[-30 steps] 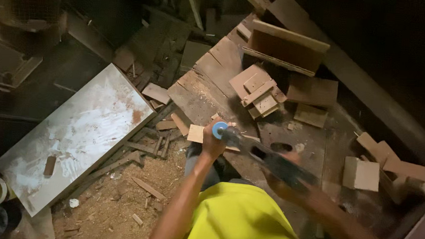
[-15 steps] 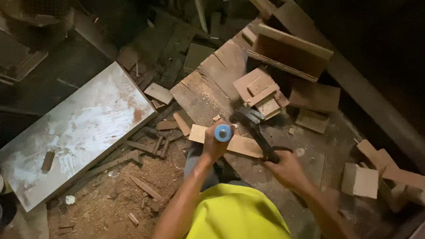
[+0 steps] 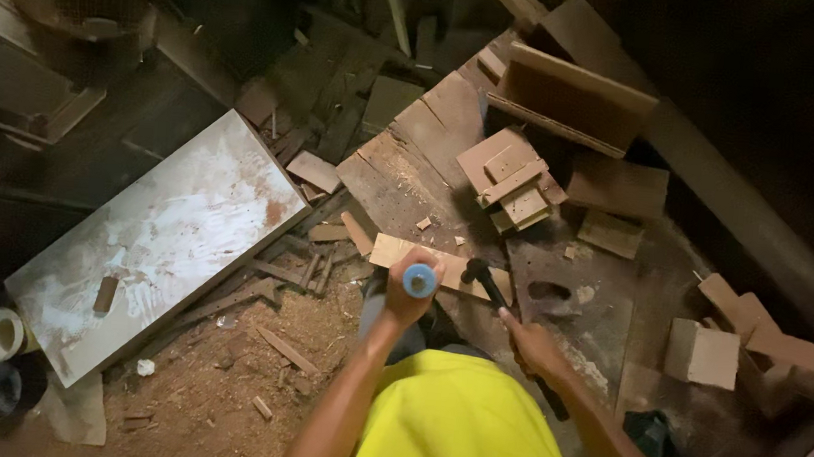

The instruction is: The person uses a hammer to drive nails into a small wooden piece held against a blue cylindrical guide. They repeatedly strike the nail, pause to inspect the wood, and continue hammering until the nail is fully set.

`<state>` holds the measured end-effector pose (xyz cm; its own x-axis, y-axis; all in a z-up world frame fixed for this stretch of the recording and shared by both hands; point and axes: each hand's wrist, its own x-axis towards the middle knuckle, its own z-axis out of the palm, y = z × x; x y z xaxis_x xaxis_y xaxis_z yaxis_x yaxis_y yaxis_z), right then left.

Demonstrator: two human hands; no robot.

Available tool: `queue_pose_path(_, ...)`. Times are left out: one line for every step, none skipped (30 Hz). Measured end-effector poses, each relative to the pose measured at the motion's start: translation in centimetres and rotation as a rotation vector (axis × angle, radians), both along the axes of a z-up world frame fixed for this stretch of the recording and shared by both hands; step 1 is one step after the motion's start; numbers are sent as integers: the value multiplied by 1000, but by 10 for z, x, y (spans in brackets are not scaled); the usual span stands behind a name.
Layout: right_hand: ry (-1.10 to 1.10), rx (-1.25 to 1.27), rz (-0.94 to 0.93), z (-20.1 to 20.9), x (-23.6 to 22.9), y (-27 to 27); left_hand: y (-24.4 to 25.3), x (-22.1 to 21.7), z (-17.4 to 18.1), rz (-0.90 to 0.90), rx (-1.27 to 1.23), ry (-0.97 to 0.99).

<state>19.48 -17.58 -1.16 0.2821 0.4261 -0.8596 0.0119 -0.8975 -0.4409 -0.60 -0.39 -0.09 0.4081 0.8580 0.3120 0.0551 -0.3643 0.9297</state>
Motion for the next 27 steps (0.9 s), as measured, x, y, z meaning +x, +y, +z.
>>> queue_pose_path(28,6,-31,-3,0,-2,-5,-6,-1,-9,-46,-21)
queue_pose_path(55,14,-63,-5,1,-3,-10,-12,-1,-19,-90,-44)
queue_pose_path(82,22,-96,-7,1,-5,-16,-20,-1,-28,-42,-29)
queue_pose_path(85,9,-101,-9,3,-5,-21,-27,-1,-39,6,-16)
queue_pose_path(89,-5,-106,-11,4,-6,-26,-34,0,-50,55,-3)
queue_pose_path(93,-18,-110,-12,5,-6,-30,-40,1,-73,45,-14)
queue_pose_path(95,-15,-120,-13,5,-7,-35,-46,3,-97,36,-24)
queue_pose_path(96,-11,-130,-14,6,-7,-38,-50,5,-122,27,-35)
queue_pose_path(97,-7,-141,-16,7,-7,-41,-51,7,-111,20,-27)
queue_pose_path(94,-8,-141,-17,8,-7,-45,-53,9,-99,12,-18)
queue_pose_path(91,-9,-141,-18,6,-8,-48,-54,11,-87,4,-10)
queue_pose_path(86,-10,-141,-20,6,-9,-51,-53,12,-91,11,-8)
queue_pose_path(74,-28,-137,-21,6,-10,-53,-51,13,-96,18,-7)
queue_pose_path(60,-46,-132,-22,6,-9,-53,-49,14,-99,26,-6)
queue_pose_path(47,-63,-127,-23,7,-9,-51,-46,14,-77,25,-14)
queue_pose_path(55,-45,-131,-23,8,-8,-49,-42,14,-53,24,-24)
queue_pose_path(64,-28,-135,-23,10,-7,-47,-39,14,-30,24,-33)
queue_pose_path(74,-11,-144,-23,10,-7,-41,-40,15,-51,37,-36)
queue_pose_path(58,-2,-127,-22,11,-7,-31,-42,15,-72,50,-39)
queue_pose_path(43,4,-112,-21,11,-9,-24,-44,16,-94,60,-40)
queue_pose_path(28,10,-97,-21,10,-12,-18,-44,18,-70,-26,-63)
queue_pose_path(15,8,-94,-20,10,-11,-10,-42,20,-41,-105,-85)
queue_pose_path(2,7,-90,-19,9,-9,-2,-42,23,-12,-185,-108)
queue_pose_path(-9,3,-85,-19,8,-9,5,-43,27,9,-231,-172)
queue_pose_path(-24,-8,-74,-18,7,-9,13,-44,31,30,-276,-236)
queue_pose_path(-40,-19,-65,-18,6,-9,21,-44,34,48,-322,-300)
queue_pose_path(-56,-31,-56,-18,6,-8,27,-42,37,43,-326,-320)
